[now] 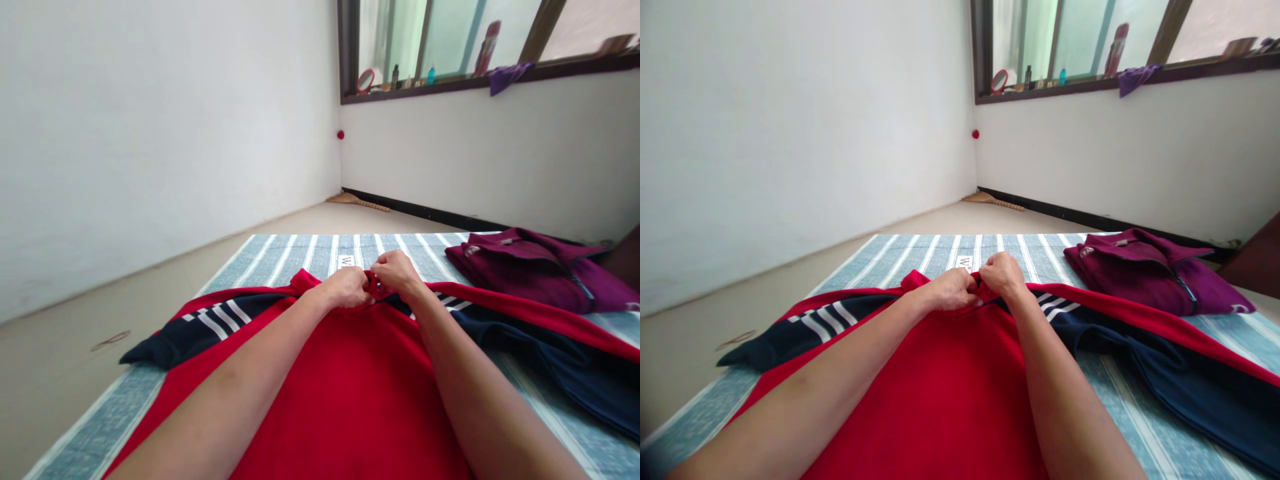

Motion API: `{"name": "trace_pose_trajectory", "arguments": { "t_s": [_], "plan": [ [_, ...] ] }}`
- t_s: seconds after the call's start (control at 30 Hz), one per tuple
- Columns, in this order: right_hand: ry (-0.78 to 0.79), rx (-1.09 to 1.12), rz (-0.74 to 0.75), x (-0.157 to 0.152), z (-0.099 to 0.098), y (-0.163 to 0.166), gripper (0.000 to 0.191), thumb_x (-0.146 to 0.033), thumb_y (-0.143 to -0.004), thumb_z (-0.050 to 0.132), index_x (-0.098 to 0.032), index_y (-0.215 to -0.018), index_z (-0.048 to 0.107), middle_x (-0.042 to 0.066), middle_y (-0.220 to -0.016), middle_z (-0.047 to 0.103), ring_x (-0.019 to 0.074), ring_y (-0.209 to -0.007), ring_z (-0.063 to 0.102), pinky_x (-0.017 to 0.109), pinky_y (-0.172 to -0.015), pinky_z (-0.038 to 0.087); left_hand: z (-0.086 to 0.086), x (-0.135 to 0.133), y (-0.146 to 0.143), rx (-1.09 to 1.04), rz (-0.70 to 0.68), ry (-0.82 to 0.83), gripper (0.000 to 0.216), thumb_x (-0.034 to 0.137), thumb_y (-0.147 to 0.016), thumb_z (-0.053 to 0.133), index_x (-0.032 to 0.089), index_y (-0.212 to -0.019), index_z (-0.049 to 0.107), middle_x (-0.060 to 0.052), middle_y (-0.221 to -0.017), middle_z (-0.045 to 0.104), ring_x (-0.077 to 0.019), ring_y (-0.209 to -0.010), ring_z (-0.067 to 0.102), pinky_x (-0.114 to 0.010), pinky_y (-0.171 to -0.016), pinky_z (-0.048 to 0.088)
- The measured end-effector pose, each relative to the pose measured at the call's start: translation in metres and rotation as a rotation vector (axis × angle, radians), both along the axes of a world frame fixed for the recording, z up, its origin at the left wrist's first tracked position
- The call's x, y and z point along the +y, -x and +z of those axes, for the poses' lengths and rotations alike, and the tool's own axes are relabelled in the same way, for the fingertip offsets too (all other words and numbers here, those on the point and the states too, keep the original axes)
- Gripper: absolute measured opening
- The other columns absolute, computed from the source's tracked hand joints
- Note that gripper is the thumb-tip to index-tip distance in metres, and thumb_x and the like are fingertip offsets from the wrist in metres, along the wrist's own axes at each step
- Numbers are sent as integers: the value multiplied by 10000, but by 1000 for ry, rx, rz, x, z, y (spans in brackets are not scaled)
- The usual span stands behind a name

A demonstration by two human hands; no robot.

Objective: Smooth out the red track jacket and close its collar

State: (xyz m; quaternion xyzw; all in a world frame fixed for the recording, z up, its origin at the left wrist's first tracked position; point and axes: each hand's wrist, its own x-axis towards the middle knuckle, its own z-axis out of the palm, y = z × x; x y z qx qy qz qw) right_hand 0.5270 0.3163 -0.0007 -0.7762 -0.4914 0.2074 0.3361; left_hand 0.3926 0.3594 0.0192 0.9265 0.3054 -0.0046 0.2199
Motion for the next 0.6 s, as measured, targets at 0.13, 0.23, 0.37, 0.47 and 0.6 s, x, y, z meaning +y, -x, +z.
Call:
{"name": "trace_pose_trajectory", "arguments": {
  "t_s": [0.13, 0.23, 0.37, 0.47, 0.6],
  "plan": [
    [41, 195, 58, -3, 3, -1, 165, -176, -728, 526, -157, -580, 598, 33, -451, 580, 154, -418, 569, 216, -395, 371, -2, -12, 12, -60, 42, 28, 187, 234, -657, 583, 174, -493, 516, 42, -448, 410, -109, -456, 382, -261, -466, 219],
    [94, 338, 81, -8, 8, 3, 136, -104, -703, 557, -149, -580, 594, 31, -437, 577, 148, -384, 553, 207, -354, 355, -6, -18, 20, -129, 75, 75, 165, 217, -669, 559, 171, -514, 527, 43, -480, 430, -108, -477, 409, -248, -470, 229],
    [100, 522, 28, -13, 10, 7, 111, -66, -753, 559, -146, -681, 586, -23, -393, 518, 92, -341, 481, 166, -323, 294, -14, -22, 23, -191, 144, 19, 162, 220, -696, 542, 168, -544, 551, 41, -487, 426, -109, -496, 414, -242, -481, 230],
    [111, 664, -11, -12, 6, 6, 112, -101, -829, 554, -146, -726, 553, -85, -413, 459, 47, -324, 409, 144, -322, 289, -18, -24, 23, -232, 165, -4, 161, 242, -706, 547, 171, -562, 560, 41, -509, 428, -111, -517, 417, -237, -492, 238],
    [128, 831, -18, -10, 2, 3, 122, -138, -853, 580, -137, -737, 543, -101, -482, 470, 36, -356, 438, 143, -357, 372, -21, -25, 25, -261, 187, 4, 150, 266, -700, 560, 180, -578, 552, 44, -532, 435, -115, -546, 434, -230, -509, 257]
  ]
}}
